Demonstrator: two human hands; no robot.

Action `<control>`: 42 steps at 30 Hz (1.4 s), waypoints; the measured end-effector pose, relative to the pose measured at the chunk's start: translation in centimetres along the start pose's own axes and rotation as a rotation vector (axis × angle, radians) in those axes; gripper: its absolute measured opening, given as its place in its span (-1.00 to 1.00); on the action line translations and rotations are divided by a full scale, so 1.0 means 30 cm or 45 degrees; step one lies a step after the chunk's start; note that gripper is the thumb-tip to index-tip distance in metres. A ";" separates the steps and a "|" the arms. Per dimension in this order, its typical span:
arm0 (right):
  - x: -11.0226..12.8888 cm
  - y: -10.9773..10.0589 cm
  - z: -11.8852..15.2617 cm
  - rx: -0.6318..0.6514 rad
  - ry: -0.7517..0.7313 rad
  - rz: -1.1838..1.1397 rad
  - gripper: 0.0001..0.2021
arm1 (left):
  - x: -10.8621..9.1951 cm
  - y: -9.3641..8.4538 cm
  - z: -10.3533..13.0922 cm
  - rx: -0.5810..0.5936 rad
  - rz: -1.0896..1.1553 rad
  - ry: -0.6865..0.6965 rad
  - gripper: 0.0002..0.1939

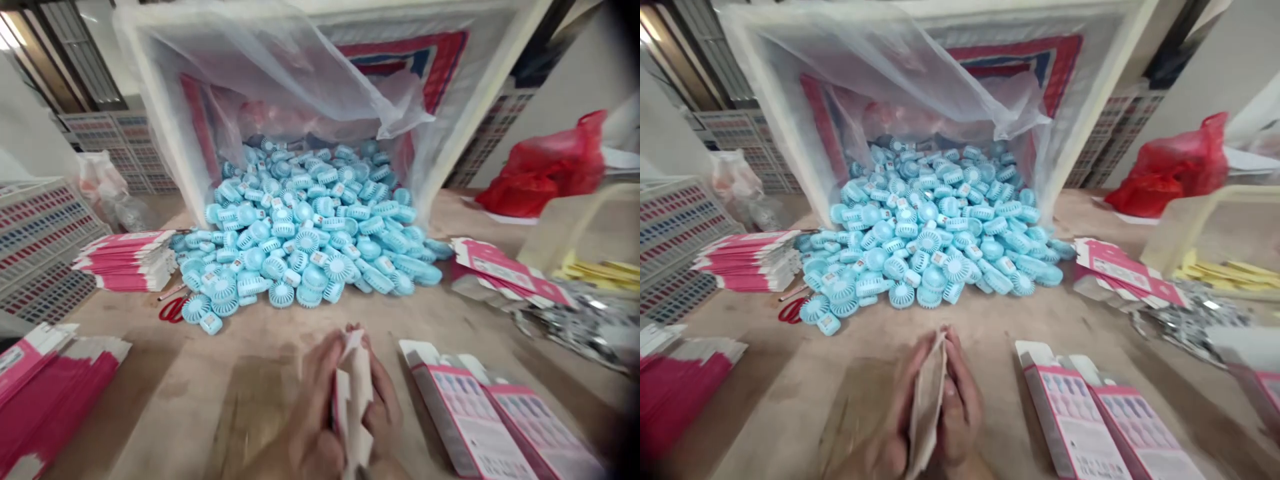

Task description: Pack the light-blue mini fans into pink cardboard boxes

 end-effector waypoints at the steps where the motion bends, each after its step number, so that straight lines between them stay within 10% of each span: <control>1: 0.024 -0.005 -0.003 -0.062 -0.020 -0.054 -0.65 | -0.016 -0.016 -0.009 0.058 -0.017 0.004 -0.01; 5: 0.099 -0.004 -0.019 -0.077 -0.118 -0.183 -0.69 | -0.066 -0.105 -0.054 0.133 -0.083 -0.013 -0.22; 10: 0.155 -0.018 0.005 -0.082 -0.255 -0.249 -0.63 | -0.135 -0.177 -0.056 -0.322 -0.076 0.084 -0.87; 16: 0.226 -0.043 0.029 -0.103 -0.323 -0.216 -0.74 | -0.165 -0.058 -0.006 0.036 0.416 0.014 -0.64; 25: 0.226 -0.014 0.145 0.049 -0.431 -0.111 -0.70 | -0.072 -0.065 0.079 -0.033 0.490 0.012 -0.89; 32: 0.217 -0.022 0.235 0.150 -0.511 0.072 -0.55 | 0.004 -0.044 0.240 -0.438 0.811 -0.399 -0.50; 37: 0.150 0.020 0.292 0.302 -0.428 0.027 -0.50 | 0.131 0.005 0.418 -0.531 1.221 -1.160 -0.51; 42: 0.026 0.032 0.359 0.406 -0.240 0.027 -0.48 | 0.121 -0.156 0.395 -0.279 0.723 -0.764 -0.64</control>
Point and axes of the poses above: each hand's wrist, its own z-axis away from the middle knuckle, its own y-axis out of the palm, x = y × z, the point moved 7 cm from there along -z, towards the middle knuckle, and after that the axes turned 3 degrees about x, right-handed, at the moved point
